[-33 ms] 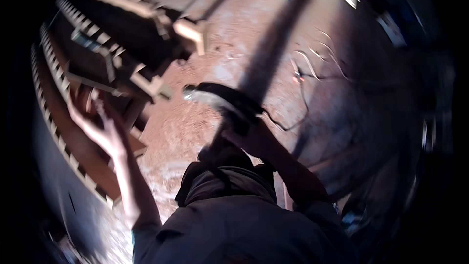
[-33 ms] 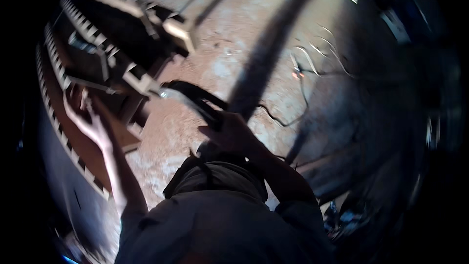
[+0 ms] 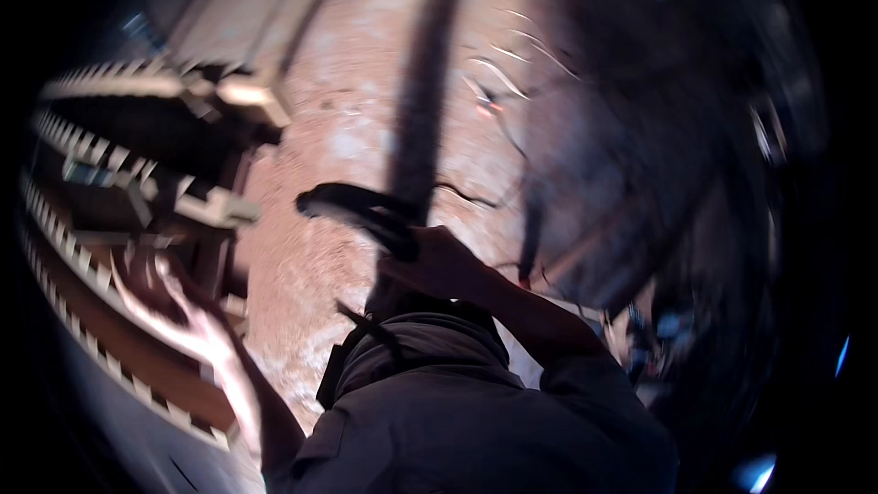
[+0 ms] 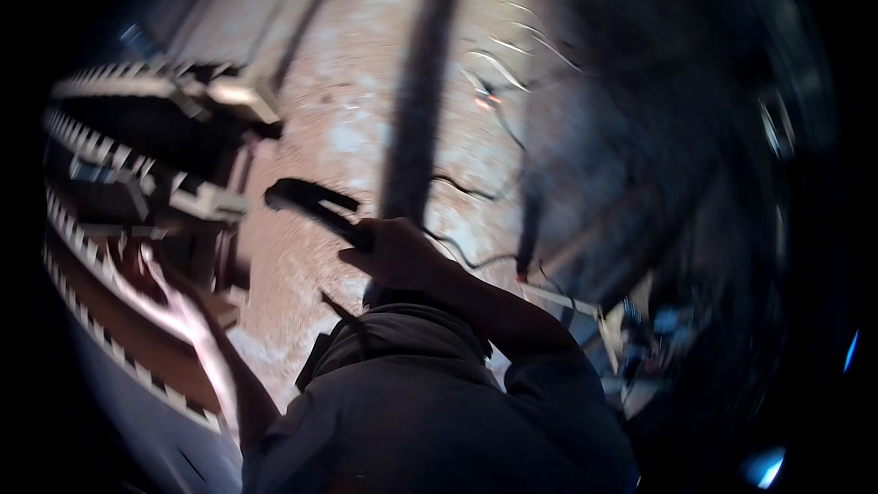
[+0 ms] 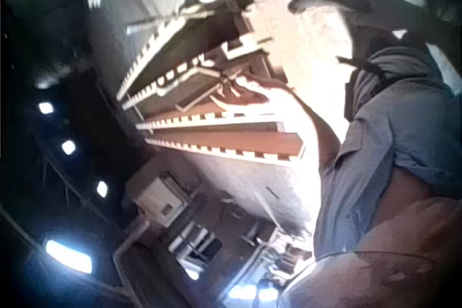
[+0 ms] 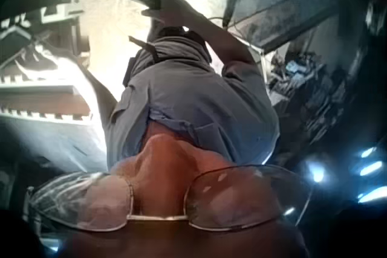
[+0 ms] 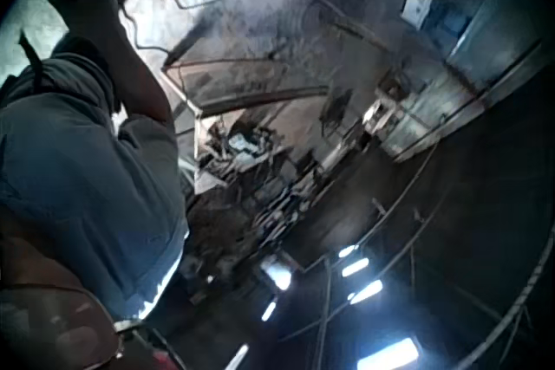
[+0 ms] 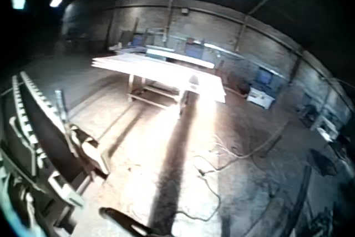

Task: The person uses a hammer and a pry tool to separate wooden components on a floor, then picks up and positions a woodworking router on a workbench.

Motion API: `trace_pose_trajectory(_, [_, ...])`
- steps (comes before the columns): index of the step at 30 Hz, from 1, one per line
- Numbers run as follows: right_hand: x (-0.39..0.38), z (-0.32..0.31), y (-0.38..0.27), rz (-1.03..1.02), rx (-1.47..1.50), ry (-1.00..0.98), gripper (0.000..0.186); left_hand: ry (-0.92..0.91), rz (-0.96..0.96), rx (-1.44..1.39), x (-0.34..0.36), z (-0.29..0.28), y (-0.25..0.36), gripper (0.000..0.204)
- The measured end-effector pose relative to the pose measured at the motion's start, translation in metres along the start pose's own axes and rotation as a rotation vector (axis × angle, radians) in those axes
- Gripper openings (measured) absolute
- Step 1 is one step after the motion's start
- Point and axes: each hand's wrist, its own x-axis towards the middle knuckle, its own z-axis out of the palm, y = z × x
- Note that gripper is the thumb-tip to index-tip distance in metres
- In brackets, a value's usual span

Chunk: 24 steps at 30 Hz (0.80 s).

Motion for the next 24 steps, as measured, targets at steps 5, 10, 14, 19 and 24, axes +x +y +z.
trace_pose_trajectory(5, [-0.152,0.032,0.035,0.325,0.023,0.31,0.041,-0.62,-0.054,-0.053,-0.107,0.031,-0.059,0.046])
trace_pose_trajectory(10, [-0.288,0.105,0.044,0.369,0.204,0.578,0.029,-1.353,-0.428,-0.254,-0.204,0.03,-0.059,0.035])
trace_pose_trajectory(14, [-0.36,0.13,0.051,0.502,0.261,0.605,0.03,-1.561,-0.563,-0.299,-0.276,0.031,-0.012,0.033])
trace_pose_trajectory(19, [-0.453,0.159,0.101,0.56,0.374,0.711,0.036,-1.933,-0.037,-0.319,-0.384,0.04,0.07,0.019])
trace_pose_trajectory(24, [-0.558,0.172,0.161,0.515,0.507,0.992,0.034,-2.132,0.312,-0.447,-0.531,0.032,0.174,0.028])
